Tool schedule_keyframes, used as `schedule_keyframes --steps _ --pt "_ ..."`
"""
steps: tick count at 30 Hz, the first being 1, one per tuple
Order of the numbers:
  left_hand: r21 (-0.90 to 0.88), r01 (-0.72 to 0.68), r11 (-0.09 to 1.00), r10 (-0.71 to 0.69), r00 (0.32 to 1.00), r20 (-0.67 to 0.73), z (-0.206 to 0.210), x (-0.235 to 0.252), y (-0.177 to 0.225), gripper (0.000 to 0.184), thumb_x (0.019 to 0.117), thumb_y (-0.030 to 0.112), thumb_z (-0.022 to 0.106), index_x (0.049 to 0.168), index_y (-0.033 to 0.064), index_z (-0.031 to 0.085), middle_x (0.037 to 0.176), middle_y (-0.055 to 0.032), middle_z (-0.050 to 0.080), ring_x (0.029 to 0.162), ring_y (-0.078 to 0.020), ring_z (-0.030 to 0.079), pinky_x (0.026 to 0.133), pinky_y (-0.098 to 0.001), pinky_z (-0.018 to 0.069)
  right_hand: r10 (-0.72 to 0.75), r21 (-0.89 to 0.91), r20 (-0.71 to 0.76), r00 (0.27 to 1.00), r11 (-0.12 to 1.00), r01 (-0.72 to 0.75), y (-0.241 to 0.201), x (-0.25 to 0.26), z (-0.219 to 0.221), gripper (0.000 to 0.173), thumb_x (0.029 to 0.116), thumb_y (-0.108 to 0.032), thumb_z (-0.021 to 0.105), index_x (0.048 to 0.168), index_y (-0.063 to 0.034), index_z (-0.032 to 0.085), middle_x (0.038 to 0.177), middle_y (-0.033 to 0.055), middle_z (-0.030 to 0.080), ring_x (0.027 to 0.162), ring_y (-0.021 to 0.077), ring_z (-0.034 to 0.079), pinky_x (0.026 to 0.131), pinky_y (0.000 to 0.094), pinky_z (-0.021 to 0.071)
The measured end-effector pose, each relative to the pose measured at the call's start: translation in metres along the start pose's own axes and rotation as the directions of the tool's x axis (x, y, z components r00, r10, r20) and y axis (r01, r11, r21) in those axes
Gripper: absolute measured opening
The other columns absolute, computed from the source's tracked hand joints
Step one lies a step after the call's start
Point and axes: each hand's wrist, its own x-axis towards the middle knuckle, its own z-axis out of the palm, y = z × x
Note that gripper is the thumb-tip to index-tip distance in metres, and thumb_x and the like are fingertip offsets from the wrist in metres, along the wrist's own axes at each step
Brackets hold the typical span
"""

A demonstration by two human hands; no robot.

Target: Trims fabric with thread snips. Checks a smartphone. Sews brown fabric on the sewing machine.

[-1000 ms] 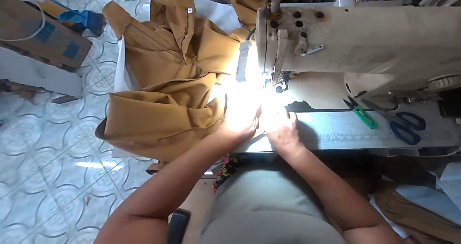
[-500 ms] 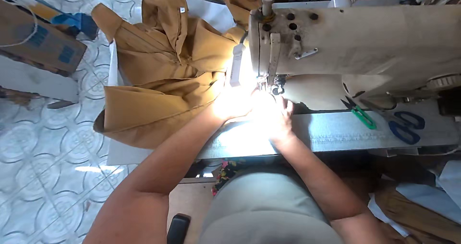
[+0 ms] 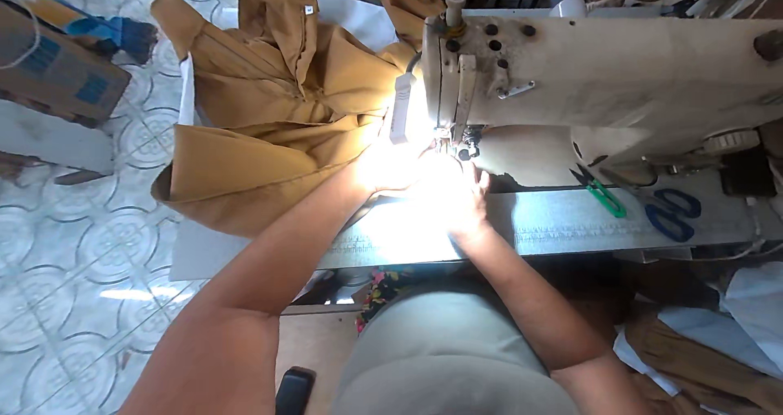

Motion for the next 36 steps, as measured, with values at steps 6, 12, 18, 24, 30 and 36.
schedule_keyframes --steps 6,12,18,24,30,36 --pt "0.138 -0.143 0.98 0.178 0.941 -0.289 -0.008 -0.038 0.026 0.022 0.1022 0.013 0.052 0.111 0.0043 0.071 0.108 -0.0172 0.07 0.103 -0.0373 0.068 0.091 -0.0587 0.0509 0.029 0.01 -0.033 0.999 1.0 -0.029 -0.002 0.002 0.004 0.038 0.0987 -0.01 0.058 0.136 -0.0051 0.063 0.14 0.0156 0.061 0.127 0.0397 0.055 0.096 0.0633 0.0445" --pt "0.03 -0.07 0.997 0.076 0.948 -0.309 0.028 -0.073 0.044 0.018 0.0979 0.026 0.066 0.105 0.0106 0.073 0.096 -0.0103 0.071 0.089 -0.0293 0.071 0.078 -0.0513 0.0568 -0.003 0.154 -0.1 0.995 0.988 0.019 0.005 -0.002 0.004 0.043 0.0943 -0.014 0.069 0.137 -0.0102 0.064 0.141 0.0175 0.059 0.127 0.042 0.054 0.091 0.0669 0.044" --pt "-0.005 -0.089 0.996 0.074 0.857 -0.51 0.038 -0.073 0.037 0.019 0.1006 0.02 0.062 0.099 0.007 0.076 0.092 -0.0127 0.073 0.089 -0.0304 0.072 0.082 -0.0498 0.0575 0.081 0.285 -0.27 0.959 0.959 -0.001 0.023 -0.014 0.008 0.024 0.0948 -0.012 0.064 0.116 -0.0032 0.073 0.119 0.0169 0.069 0.112 0.0354 0.065 0.092 0.0544 0.0538" --pt "-0.337 -0.016 0.941 -0.129 0.907 -0.401 0.015 -0.071 0.039 0.028 0.1029 0.03 0.06 0.094 0.0087 0.076 0.078 -0.0065 0.071 0.071 -0.0199 0.068 0.066 -0.0441 0.0557 0.139 0.351 -0.234 0.962 0.935 -0.05 0.012 -0.011 0.004 0.032 0.0839 -0.017 0.079 0.114 -0.0091 0.076 0.119 0.0122 0.072 0.113 0.0324 0.066 0.093 0.0566 0.0505" --pt "-0.068 -0.119 0.991 0.08 0.908 -0.412 0.013 -0.073 0.029 0.018 0.0909 0.021 0.076 0.102 0.0068 0.077 0.105 -0.0162 0.073 0.106 -0.0383 0.068 0.097 -0.0627 0.0487 0.268 0.839 0.001 0.963 0.525 -0.147 0.002 -0.021 -0.008 0.007 0.0925 -0.005 0.064 0.087 -0.0018 0.062 0.071 0.003 0.059 0.061 0.0073 0.056 0.056 0.0233 0.0465" --pt "0.116 -0.201 0.973 0.23 0.897 -0.376 0.02 -0.073 0.032 0.026 0.0931 -0.002 0.061 0.099 0.0157 0.079 0.115 -0.005 0.073 0.12 -0.033 0.062 0.105 -0.0673 0.037 0.362 0.667 0.154 0.919 0.648 -0.367 0.011 -0.048 -0.03 0.028 0.0965 -0.014 0.068 0.119 0.0009 0.06 0.088 0.0064 0.068 0.073 0.0118 0.066 0.069 0.029 0.0567"
